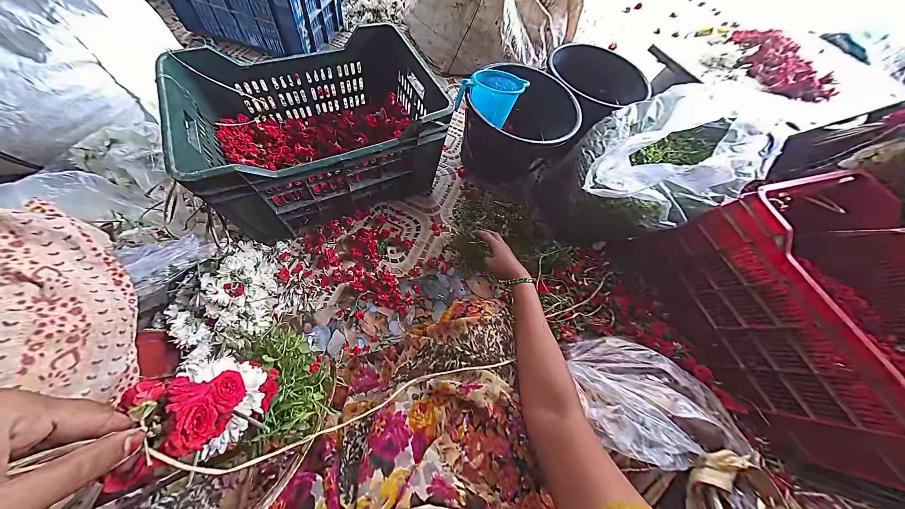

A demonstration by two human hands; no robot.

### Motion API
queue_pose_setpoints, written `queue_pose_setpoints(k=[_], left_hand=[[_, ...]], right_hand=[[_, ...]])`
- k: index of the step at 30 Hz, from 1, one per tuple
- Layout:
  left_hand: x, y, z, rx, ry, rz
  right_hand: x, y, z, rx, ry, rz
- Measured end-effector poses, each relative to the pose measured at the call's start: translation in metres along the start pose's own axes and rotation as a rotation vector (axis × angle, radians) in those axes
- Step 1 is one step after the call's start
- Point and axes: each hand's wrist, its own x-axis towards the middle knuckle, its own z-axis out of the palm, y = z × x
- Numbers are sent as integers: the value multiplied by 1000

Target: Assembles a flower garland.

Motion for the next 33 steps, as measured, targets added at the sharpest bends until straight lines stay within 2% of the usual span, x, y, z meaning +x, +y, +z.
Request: queue_pose_setpoints(k=[3, 5, 6, 8, 10, 11, 14, 17, 19, 24, 27, 29, 33], left_hand=[[-1, -13, 9, -11, 63, -18], [-2, -14, 8, -7, 29, -36], [-2, -10, 4, -11, -14, -56], [-2, -4, 0, 0, -55, -85], [-3, -1, -1, 8, -61, -99], [-4, 0, -1, 7, -61, -103], [-5, 2, -2, 18, -66, -114], [-6, -1, -4, 11, -60, -78], [-7, -5, -4, 7, -43, -21], [-13, 0, -1, -47, -18, 0], [-17, -3, 8, -79, 111, 72], [-20, -1, 7, -89, 139, 109], [-17, 22, 0, -45, 44, -52]], right_hand=[[-8, -20, -17, -121, 259, -13], [-9, -28, -27, -170, 383, -63], [-7, -25, -29, -186, 370, -129], [1, -15, -28, -271, 168, -183], [15, -9, -15, -489, -42, -90], [22, -5, -5, -576, -85, -64], [36, 11, 20, -681, -114, -146], [52, 15, 9, -779, -128, -255], [54, 11, -9, -686, -89, -261], [49, -4, -75, -110, 187, -93], [40, -11, -107, 98, 338, -96], [35, -18, -116, 239, 448, -75], [31, -23, -127, 488, 576, -88]])
